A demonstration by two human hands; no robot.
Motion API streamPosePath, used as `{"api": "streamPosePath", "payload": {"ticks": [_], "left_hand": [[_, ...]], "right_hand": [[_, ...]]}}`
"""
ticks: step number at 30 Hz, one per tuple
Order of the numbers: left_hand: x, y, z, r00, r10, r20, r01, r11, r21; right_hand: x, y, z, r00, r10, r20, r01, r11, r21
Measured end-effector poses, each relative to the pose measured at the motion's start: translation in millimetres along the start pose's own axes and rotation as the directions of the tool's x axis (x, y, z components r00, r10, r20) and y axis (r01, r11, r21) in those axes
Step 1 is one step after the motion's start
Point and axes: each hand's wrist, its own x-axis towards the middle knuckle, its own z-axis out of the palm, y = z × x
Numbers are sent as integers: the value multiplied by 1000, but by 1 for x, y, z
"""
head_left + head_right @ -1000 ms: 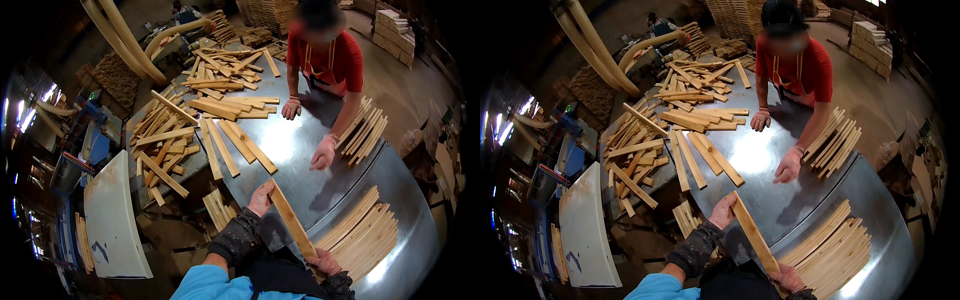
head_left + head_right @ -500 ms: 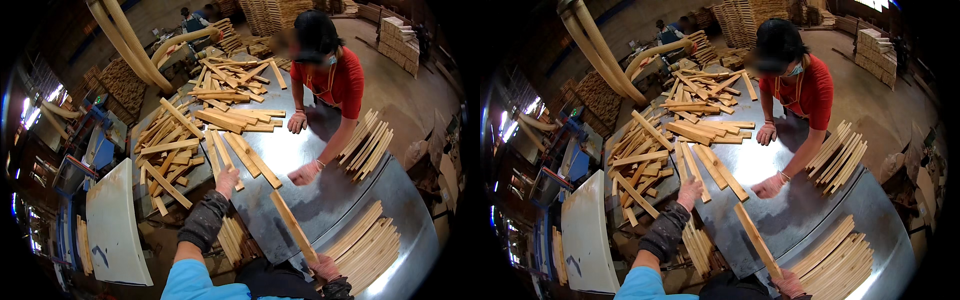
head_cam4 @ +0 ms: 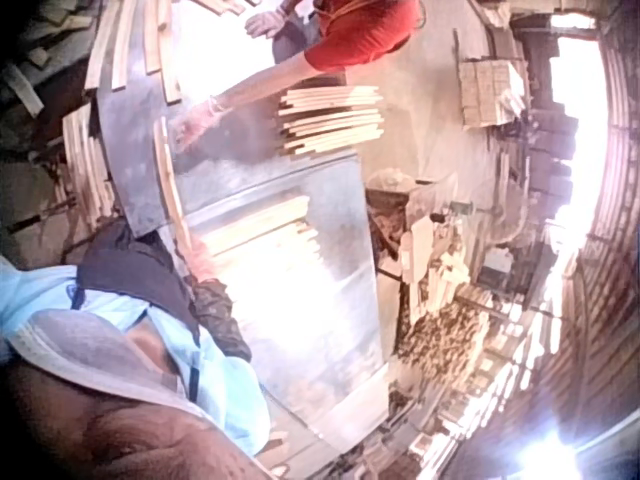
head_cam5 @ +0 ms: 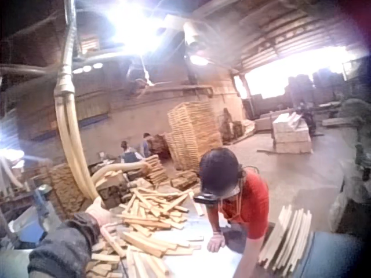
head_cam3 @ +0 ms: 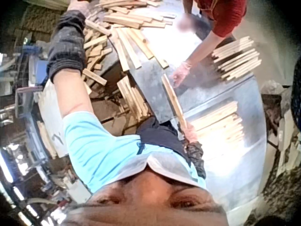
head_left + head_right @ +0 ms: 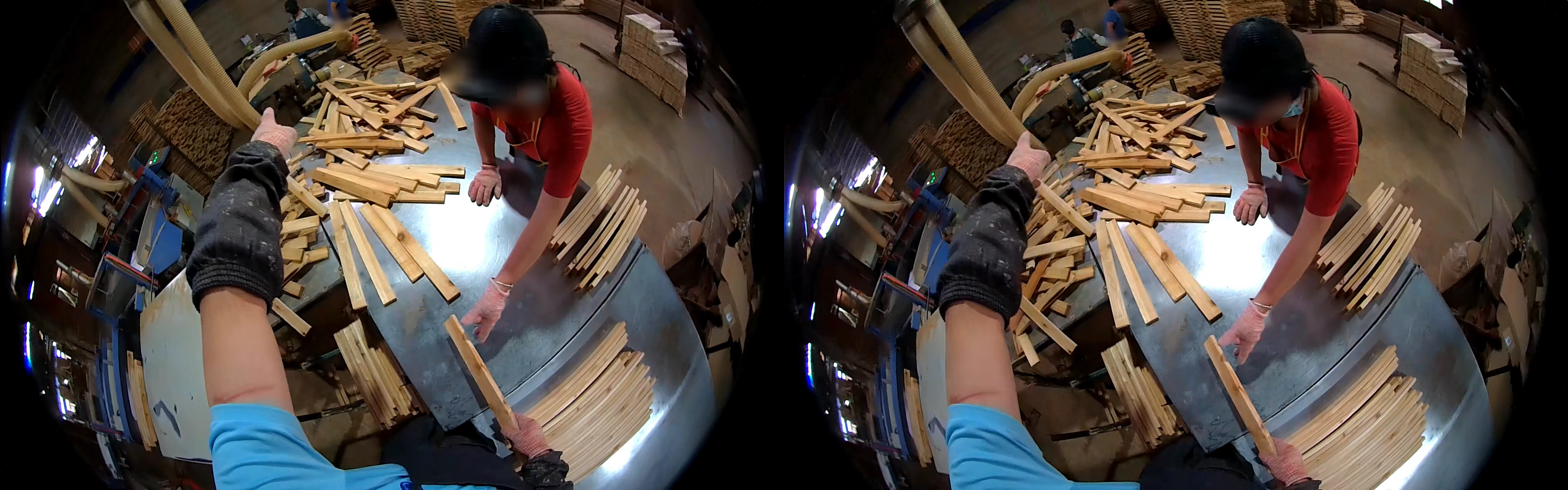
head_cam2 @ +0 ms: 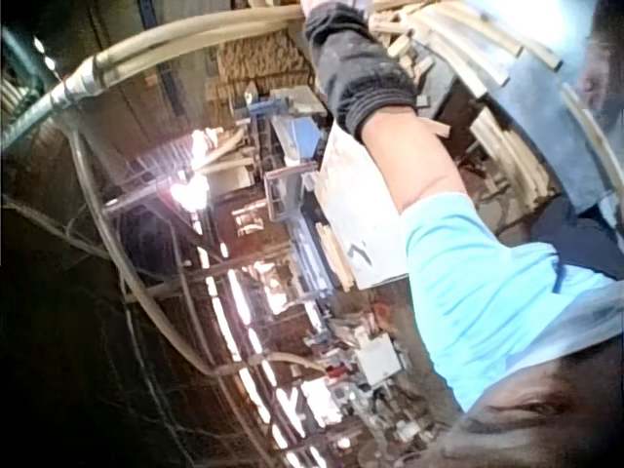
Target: The person gathers wooden slats from a conveyor belt and stacks them on a metal table. They align the slats into neat piles and occasionally measure individual pieces using a digital caliper.
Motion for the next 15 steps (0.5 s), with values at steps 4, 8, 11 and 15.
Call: {"api": "streamPosePath", "payload": {"ticks": [4, 8, 11, 15], "left_hand": [[-17, 18, -44, 917, -351, 191, 317, 347, -883], [-45, 48, -54, 876, -356, 325, 284, -162, -945], [-24, 60, 11, 958, -276, 75, 104, 91, -990], [-25, 110, 62, 991, -58, -121, -114, 106, -988]], "right_hand": [[14, 28, -3, 999, 40, 7, -40, 998, 39], [12, 19, -1, 998, 46, 35, -51, 989, 139], [29, 36, -1, 997, 46, 58, -47, 999, 26], [11, 0, -4, 998, 53, 17, -50, 989, -136]]}}
